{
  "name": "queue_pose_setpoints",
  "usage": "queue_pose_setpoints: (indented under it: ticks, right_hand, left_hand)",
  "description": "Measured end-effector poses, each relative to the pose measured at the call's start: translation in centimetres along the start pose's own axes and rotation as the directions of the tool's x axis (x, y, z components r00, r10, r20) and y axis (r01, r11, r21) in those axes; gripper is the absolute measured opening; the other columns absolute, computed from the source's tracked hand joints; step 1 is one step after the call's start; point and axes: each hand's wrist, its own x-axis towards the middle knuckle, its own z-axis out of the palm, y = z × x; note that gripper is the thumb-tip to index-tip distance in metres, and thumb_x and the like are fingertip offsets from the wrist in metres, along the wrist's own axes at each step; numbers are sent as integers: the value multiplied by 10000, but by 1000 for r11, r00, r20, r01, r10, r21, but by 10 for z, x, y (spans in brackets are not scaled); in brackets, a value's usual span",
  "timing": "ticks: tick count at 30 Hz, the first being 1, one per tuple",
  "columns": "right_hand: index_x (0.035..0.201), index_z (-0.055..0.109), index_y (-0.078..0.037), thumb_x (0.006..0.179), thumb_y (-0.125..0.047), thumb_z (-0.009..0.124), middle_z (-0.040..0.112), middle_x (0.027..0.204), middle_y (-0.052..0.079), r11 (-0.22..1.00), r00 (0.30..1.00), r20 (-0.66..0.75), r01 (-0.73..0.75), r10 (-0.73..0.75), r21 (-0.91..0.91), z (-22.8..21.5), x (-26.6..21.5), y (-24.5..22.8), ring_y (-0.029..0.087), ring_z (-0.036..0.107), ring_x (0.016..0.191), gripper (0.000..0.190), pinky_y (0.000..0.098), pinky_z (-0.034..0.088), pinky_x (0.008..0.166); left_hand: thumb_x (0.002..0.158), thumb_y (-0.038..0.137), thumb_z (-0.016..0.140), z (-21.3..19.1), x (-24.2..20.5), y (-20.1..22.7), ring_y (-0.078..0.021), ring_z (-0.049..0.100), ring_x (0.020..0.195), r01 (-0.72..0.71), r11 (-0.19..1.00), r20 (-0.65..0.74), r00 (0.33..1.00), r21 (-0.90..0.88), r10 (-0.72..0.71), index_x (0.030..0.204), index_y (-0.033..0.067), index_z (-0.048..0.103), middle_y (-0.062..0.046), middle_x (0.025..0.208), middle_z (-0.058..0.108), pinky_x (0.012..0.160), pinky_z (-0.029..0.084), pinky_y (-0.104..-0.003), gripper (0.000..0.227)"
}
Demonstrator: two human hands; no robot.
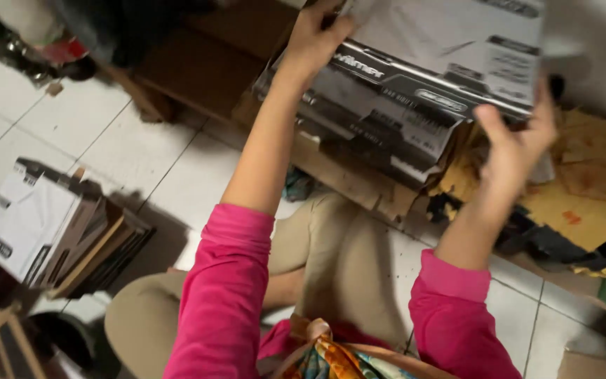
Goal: The person sits on the floor and packs small white boxes into larger brown shipping boxes. They open the small boxes, place them inside the larger boxes, and stack the filled boxes on a nearby shelf.
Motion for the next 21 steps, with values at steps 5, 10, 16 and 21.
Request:
queue_pose_setpoints:
  ticks: [5, 10, 16, 21]
  right_hand:
    - [1296, 450, 43, 885, -136, 742, 587, 1168, 199, 998, 998, -49, 32, -35, -60, 11, 24, 15, 290, 570, 1089, 536, 408, 505, 963]
    - [1311, 399, 60, 883, -160, 770, 548, 1242, 243, 994, 992, -111, 52, -62, -94, 10, 49, 54, 320, 544, 1167, 607, 432, 487, 1012]
    - [1201, 574, 15, 868, -414, 706, 673, 1050, 188, 891, 974, -27, 193, -224, -411, 12, 68, 90, 305, 659, 977, 559, 383, 548, 793]
    - [1113, 654, 32, 895, -494, 634, 715, 960, 161, 720, 918, 22, 326, -397, -613, 14, 72, 111, 279, 707, 873, 570, 362, 581, 701]
  left_hand:
    - [744, 556, 717, -12, 24, 25, -273, 268, 1352, -52, 977, 283, 959, 205, -8, 1375, 70, 340, -150, 1432, 361, 1100, 251, -387, 881]
    - [704, 585, 782, 1, 64, -10, -340, 358, 1331, -169, 950, 310, 947, 263, 82, 1384, 61, 305, -172, 1412, 414, 1069, 328, -434, 982]
    - [723, 373, 889, 31, 103, -70, -280, 649, 1029, -109, 767, 108, 993, 632, 52, 1350, 212, 372, -128, 1223, 621, 770, 548, -361, 828]
    - [663, 541, 781, 56, 112, -66, -294, 575, 1062, 72, 309, -85, 996, 948, 26, 1097, 210, 588, -55, 1073, 641, 937, 387, -569, 580]
